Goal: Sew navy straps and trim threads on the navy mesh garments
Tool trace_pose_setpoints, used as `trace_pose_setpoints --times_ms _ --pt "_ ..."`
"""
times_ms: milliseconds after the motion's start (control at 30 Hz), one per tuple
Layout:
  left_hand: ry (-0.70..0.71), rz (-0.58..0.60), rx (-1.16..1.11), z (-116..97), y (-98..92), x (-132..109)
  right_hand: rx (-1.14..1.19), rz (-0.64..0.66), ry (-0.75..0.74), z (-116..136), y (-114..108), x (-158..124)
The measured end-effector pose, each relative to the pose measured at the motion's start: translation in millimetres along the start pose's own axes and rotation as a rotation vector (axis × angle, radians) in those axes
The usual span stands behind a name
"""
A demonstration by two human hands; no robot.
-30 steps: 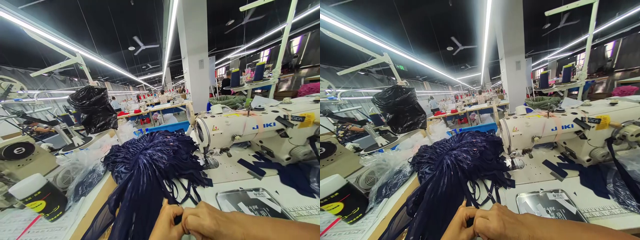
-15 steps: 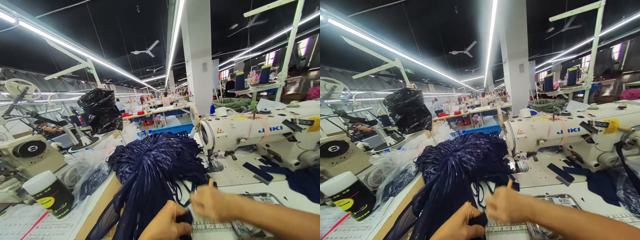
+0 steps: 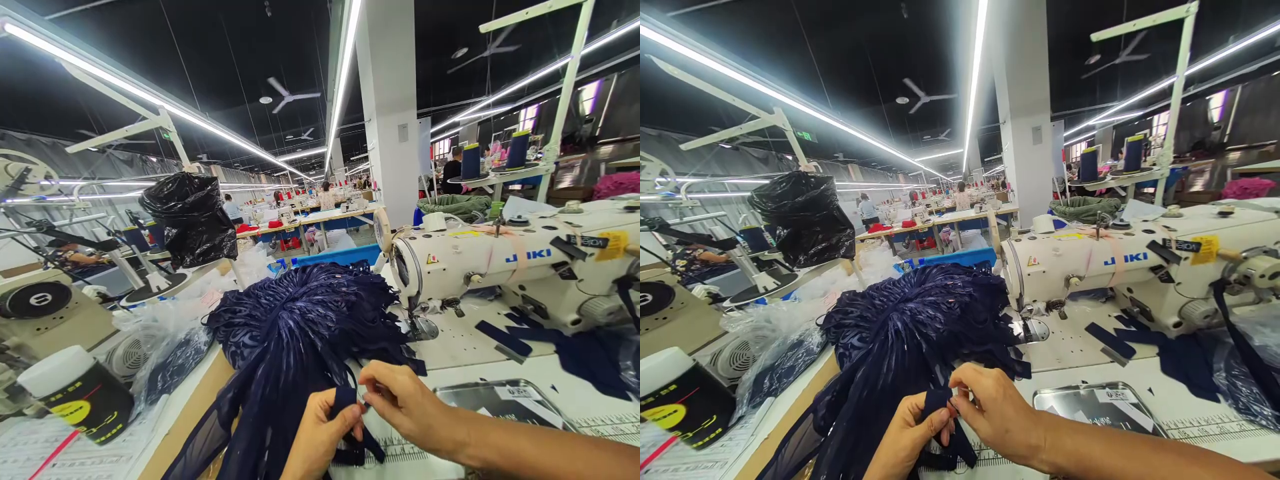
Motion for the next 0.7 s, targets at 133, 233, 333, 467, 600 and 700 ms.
trace_pose_setpoints --times_ms 133,233,333,467,600,700 --pt "0.032 0.044 0.038 -4.9 4.0 -1.7 0.197 0.090 0.297 2.3 9.4 6.5" --pt "0.081 -0.057 0.090 -6.4 0.1 -4.6 0.215 0.087 0.303 0.8 11.5 7.3" --pt "0.280 -0.403 0.107 -3.8 -6.8 -10.6 -0.052 -0.107 -0.154 3.1 2.4 6.8" --pt "0.408 -0.502 0.153 9.3 -1.8 -18.1 -0.327 -0.223 -0.824 8.8 -11.4 4.2" --pt "0.206 -0.384 -0.011 22.8 11.8 -19.0 -0.346 -0.132 -1.047 9.5 -16.0 -2.0" --pt "0.057 -0.406 -0.141 24.8 18.6 -19.7 -0.274 -0.137 -0.788 10.5 -16.6 -10.5"
Point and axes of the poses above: each hand's wrist, its own x-axis towards the middle knuckle, its own y-axis out of the palm, z = x × y, the point moved 1 cm from there along x, towards the middle knuckle, and after that the axes turned 15 degrees about -z, right-handed, at the moved point
